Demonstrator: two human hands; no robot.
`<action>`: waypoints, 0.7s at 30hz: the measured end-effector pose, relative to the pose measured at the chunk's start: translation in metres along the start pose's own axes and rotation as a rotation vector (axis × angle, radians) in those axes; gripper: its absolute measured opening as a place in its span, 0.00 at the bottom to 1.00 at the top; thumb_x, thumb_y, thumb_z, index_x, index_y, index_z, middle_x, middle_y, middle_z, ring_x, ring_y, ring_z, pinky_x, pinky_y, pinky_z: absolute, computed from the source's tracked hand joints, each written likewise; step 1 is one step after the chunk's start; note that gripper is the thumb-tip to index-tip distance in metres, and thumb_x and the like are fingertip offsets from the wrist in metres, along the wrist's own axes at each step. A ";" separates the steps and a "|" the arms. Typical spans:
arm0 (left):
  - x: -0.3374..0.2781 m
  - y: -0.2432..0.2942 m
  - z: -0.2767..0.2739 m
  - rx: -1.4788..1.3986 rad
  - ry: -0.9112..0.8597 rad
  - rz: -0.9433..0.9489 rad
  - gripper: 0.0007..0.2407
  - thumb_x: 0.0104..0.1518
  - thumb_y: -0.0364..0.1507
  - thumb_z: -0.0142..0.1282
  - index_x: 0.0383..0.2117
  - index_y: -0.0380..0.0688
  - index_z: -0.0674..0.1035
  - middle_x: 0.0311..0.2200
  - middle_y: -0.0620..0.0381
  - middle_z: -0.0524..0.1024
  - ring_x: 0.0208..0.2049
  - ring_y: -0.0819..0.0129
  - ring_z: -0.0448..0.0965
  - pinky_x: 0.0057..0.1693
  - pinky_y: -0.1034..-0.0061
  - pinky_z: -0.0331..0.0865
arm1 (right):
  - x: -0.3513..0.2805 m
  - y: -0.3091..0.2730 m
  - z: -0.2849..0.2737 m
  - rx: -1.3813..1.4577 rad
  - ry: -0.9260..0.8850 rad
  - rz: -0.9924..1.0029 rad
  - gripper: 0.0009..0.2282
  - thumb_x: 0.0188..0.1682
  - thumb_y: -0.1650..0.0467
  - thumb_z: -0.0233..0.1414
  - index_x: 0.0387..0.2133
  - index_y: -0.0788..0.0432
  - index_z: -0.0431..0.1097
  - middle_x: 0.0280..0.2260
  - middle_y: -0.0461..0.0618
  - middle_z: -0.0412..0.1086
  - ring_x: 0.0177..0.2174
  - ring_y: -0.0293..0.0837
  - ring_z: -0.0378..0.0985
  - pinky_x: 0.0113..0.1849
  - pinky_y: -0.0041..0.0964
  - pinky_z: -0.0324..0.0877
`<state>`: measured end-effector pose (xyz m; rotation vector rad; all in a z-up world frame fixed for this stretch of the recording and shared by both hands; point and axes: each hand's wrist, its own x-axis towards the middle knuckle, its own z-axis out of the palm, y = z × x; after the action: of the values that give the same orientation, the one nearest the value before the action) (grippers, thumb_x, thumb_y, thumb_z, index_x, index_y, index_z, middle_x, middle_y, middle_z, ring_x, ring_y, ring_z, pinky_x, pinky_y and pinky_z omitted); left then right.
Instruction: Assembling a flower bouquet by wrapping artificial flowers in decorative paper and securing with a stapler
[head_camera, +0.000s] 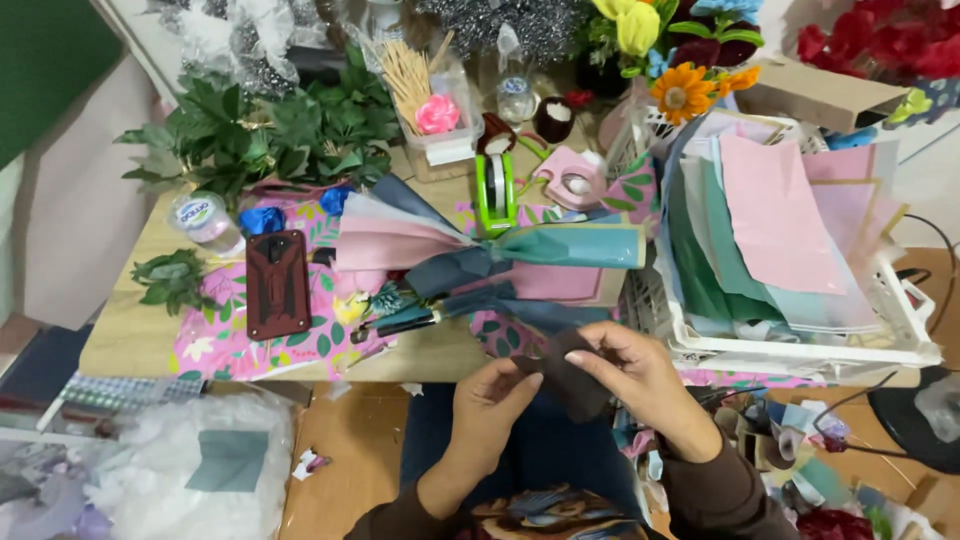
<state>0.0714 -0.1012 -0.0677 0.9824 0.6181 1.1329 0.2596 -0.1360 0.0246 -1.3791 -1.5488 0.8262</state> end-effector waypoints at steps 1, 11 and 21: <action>-0.002 -0.006 -0.003 0.001 0.009 -0.004 0.04 0.57 0.20 0.62 0.35 0.39 0.85 0.36 0.57 0.85 0.39 0.73 0.81 0.51 0.75 0.76 | 0.000 -0.005 0.005 0.004 -0.008 0.004 0.06 0.51 0.69 0.55 0.38 0.59 0.77 0.31 0.43 0.78 0.27 0.33 0.76 0.30 0.29 0.69; -0.006 -0.012 -0.011 0.061 0.043 0.144 0.01 0.59 0.21 0.59 0.33 0.40 0.82 0.30 0.59 0.80 0.34 0.75 0.78 0.45 0.80 0.74 | 0.001 -0.014 0.028 -0.208 -0.203 -0.134 0.05 0.55 0.69 0.50 0.38 0.57 0.71 0.32 0.45 0.72 0.32 0.39 0.74 0.37 0.32 0.66; -0.018 0.004 -0.008 0.177 0.033 0.151 0.07 0.60 0.25 0.59 0.24 0.41 0.82 0.22 0.61 0.80 0.27 0.78 0.78 0.37 0.81 0.72 | -0.002 -0.028 0.010 -0.405 -0.329 -0.031 0.22 0.50 0.60 0.56 0.59 0.46 0.65 0.41 0.47 0.75 0.41 0.43 0.79 0.41 0.35 0.70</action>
<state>0.0567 -0.1150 -0.0694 1.1795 0.6893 1.2447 0.2398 -0.1415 0.0454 -1.5520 -2.0738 0.7754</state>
